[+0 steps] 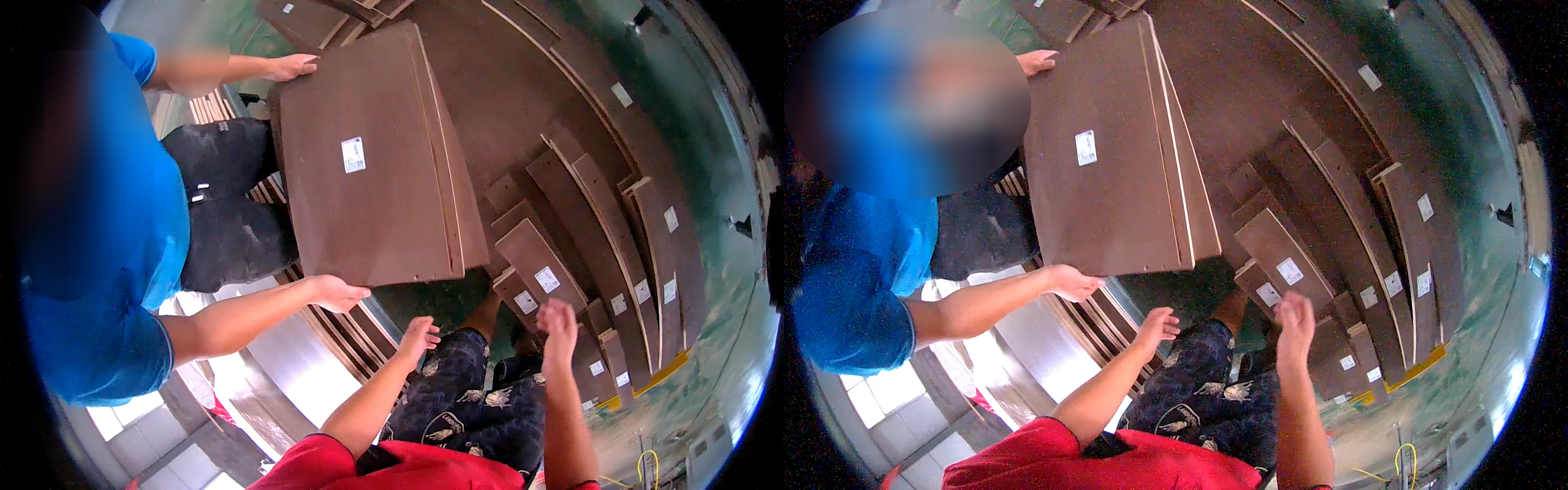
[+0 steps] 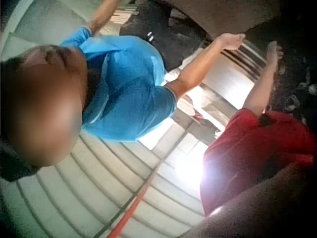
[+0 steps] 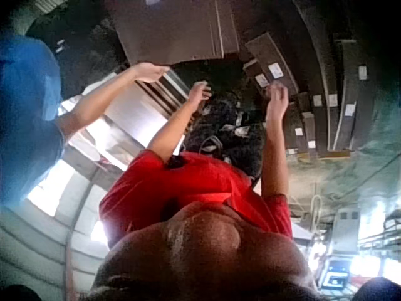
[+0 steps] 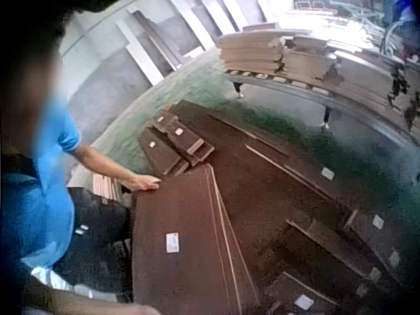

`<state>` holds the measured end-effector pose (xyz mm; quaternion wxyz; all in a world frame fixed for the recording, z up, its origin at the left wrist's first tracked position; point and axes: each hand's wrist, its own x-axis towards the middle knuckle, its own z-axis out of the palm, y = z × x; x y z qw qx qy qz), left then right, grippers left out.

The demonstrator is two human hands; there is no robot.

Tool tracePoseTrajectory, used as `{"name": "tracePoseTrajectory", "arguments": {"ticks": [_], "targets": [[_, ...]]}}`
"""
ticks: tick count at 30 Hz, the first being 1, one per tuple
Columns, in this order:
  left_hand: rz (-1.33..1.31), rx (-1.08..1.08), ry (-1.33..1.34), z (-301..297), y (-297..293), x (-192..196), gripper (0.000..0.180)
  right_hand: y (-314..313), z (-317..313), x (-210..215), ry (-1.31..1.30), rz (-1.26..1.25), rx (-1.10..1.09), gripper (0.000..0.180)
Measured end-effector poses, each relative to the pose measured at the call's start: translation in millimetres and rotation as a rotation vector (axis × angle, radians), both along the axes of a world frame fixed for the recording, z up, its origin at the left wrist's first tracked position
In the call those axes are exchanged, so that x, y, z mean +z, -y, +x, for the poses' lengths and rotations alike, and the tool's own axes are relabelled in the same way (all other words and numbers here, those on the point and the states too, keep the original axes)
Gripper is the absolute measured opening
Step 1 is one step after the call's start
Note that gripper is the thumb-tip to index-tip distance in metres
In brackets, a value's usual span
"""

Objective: The person picks up brown wooden panels and stacks them on a pallet and a conveyor belt. They coordinate with a coworker to arrange the panels in neat piles.

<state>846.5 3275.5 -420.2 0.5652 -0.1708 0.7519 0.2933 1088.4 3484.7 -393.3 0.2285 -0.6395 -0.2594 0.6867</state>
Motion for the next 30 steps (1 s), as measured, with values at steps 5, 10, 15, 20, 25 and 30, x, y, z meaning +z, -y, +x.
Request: {"name": "tracePoseTrajectory", "arguments": {"ticks": [5, 10, 15, 20, 25, 30], "targets": [[0.505, 0.542, 0.143, -21, 24, 75, 0.047, -105, -63, 36, -0.061, 0.103, 0.112, 0.046], [0.518, 0.789, 0.042, -28, 15, 95, 0.067, -179, -171, 25, -0.183, 0.012, 0.380, 0.090], [0.549, 0.953, -0.330, -75, -9, 74, 0.082, -191, -252, 1, -0.109, -0.062, 0.470, 0.100], [0.540, 1.013, -0.299, -111, -35, 140, 0.080, -181, -296, 3, -0.512, -0.194, 0.250, 0.078], [0.454, 1.032, -0.391, -97, -3, 175, 0.082, -149, -252, 68, -0.550, -0.102, 0.181, 0.069], [0.225, 0.926, -0.453, -50, 53, 225, 0.100, -97, -166, 134, -0.542, -0.185, 0.118, 0.042]]}}
